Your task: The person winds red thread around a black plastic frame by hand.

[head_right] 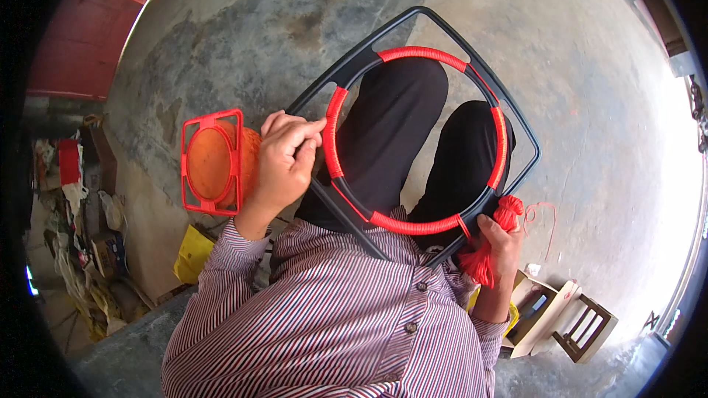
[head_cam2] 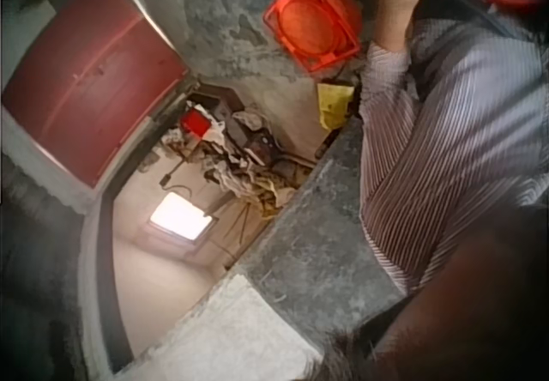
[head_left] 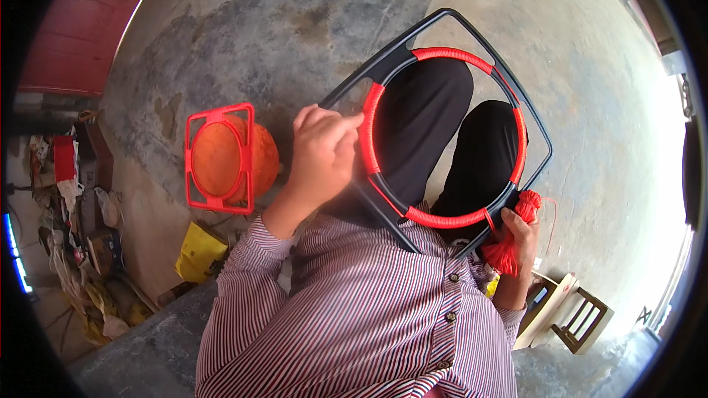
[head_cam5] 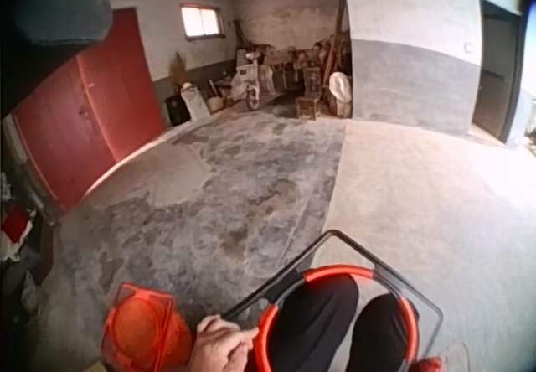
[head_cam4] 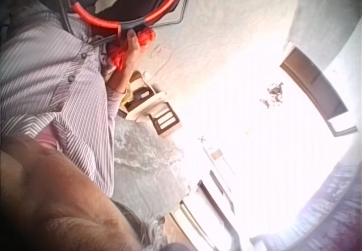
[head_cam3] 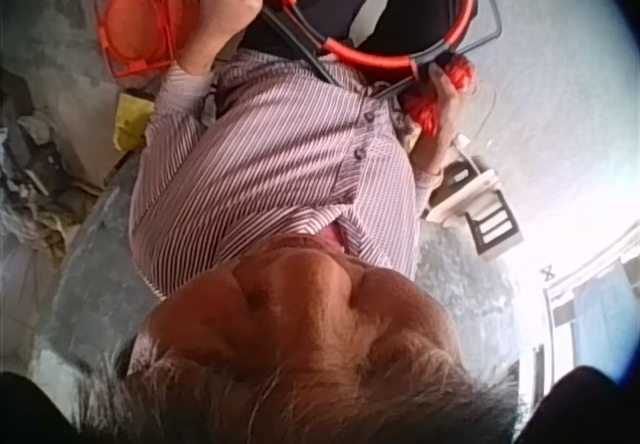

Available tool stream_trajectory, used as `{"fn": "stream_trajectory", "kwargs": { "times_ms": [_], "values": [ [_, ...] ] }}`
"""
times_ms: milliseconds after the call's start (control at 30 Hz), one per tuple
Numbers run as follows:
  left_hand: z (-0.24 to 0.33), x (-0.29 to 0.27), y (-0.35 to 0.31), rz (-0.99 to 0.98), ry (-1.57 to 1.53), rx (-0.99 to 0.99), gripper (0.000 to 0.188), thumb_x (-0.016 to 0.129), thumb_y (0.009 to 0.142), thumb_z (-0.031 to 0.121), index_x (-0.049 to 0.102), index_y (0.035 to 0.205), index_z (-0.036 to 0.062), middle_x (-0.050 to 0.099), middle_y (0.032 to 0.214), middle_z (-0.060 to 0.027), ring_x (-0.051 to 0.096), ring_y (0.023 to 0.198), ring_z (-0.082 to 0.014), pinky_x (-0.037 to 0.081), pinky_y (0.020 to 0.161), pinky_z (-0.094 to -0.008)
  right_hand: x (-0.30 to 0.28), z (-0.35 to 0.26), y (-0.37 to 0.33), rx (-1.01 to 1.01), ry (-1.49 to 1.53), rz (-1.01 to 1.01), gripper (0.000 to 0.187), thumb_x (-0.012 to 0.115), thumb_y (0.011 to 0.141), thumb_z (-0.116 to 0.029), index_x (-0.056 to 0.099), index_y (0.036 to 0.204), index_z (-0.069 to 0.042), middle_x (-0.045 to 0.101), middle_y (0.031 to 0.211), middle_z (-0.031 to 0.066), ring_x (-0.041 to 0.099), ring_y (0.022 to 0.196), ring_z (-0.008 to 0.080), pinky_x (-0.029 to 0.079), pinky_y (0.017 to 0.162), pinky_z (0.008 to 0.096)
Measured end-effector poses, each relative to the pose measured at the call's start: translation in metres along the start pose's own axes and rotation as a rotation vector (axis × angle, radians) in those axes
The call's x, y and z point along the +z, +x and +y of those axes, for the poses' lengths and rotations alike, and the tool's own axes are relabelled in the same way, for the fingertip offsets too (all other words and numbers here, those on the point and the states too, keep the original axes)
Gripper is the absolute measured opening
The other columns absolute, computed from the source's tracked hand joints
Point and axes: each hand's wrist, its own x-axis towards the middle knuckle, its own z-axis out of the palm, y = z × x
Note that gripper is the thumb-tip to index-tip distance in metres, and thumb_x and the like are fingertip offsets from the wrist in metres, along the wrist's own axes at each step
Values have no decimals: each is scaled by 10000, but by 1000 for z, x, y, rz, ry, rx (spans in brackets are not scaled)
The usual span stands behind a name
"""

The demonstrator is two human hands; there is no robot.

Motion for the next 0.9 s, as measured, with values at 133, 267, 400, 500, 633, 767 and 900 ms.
{"fn": "stream_trajectory", "kwargs": {
  "times_ms": [133, 267, 400, 500, 633, 767, 900],
  "values": [
    [-6, -9, -3, 67, -205, -57, 147, 556, 834, 18, 668, 926, 31, 624, 698, -23, 602, 788, -172, 359, 992, -417, 7, -3, -2, 2, -23, 36, 155, 658, 804, 1, 534, 835, -88, 511, 648, -38, 481, 510, 67, 406, 462, 229],
    [-1, -13, -12, 177, -360, -154, 135, 532, 886, 5, 655, 941, -5, 610, 828, -63, 588, 735, -127, 451, 839, -309, 6, -2, -1, -4, 15, 23, 173, 666, 795, 0, 530, 851, -90, 501, 654, -40, 477, 510, 70, 414, 473, 230],
    [21, -20, -16, 165, -242, 19, 156, 539, 833, -41, 656, 933, -19, 605, 839, -101, 589, 729, -184, 483, 670, -287, 10, 4, 5, -62, -60, 110, 129, 615, 809, -4, 533, 837, -100, 481, 587, -51, 438, 444, 54, 378, 411, 219],
    [47, -10, -17, 108, -284, 213, 218, 571, 735, -43, 667, 925, 1, 625, 761, -98, 608, 776, -269, 496, 698, -343, 0, 8, 6, -65, -45, 87, 125, 611, 816, -12, 527, 797, -103, 462, 573, -55, 434, 439, 53, 369, 404, 216],
    [64, 16, -25, -170, -228, 282, 244, 703, 696, 154, 670, 900, 26, 621, 907, -81, 570, 954, -264, 447, 864, -398, -5, 10, 6, -80, -24, 31, 149, 610, 831, -24, 508, 769, -114, 454, 565, -57, 425, 429, 55, 367, 402, 212],
    [57, 30, -33, -236, -169, 301, 195, 713, 708, 223, 666, 774, 45, 607, 838, -42, 550, 882, -233, 424, 877, -383, -13, 13, 10, -74, -14, -26, 157, 659, 815, -35, 521, 823, -110, 500, 617, -38, 451, 461, 60, 376, 420, 221],
    [56, 33, -33, -201, -186, 306, 191, 708, 713, 239, 648, 711, 58, 591, 790, -40, 530, 837, -229, 412, 881, -385, -11, 12, 8, -96, -75, 18, 140, 648, 820, -38, 522, 802, -96, 486, 578, -31, 445, 433, 65, 375, 399, 223]
  ]
}}
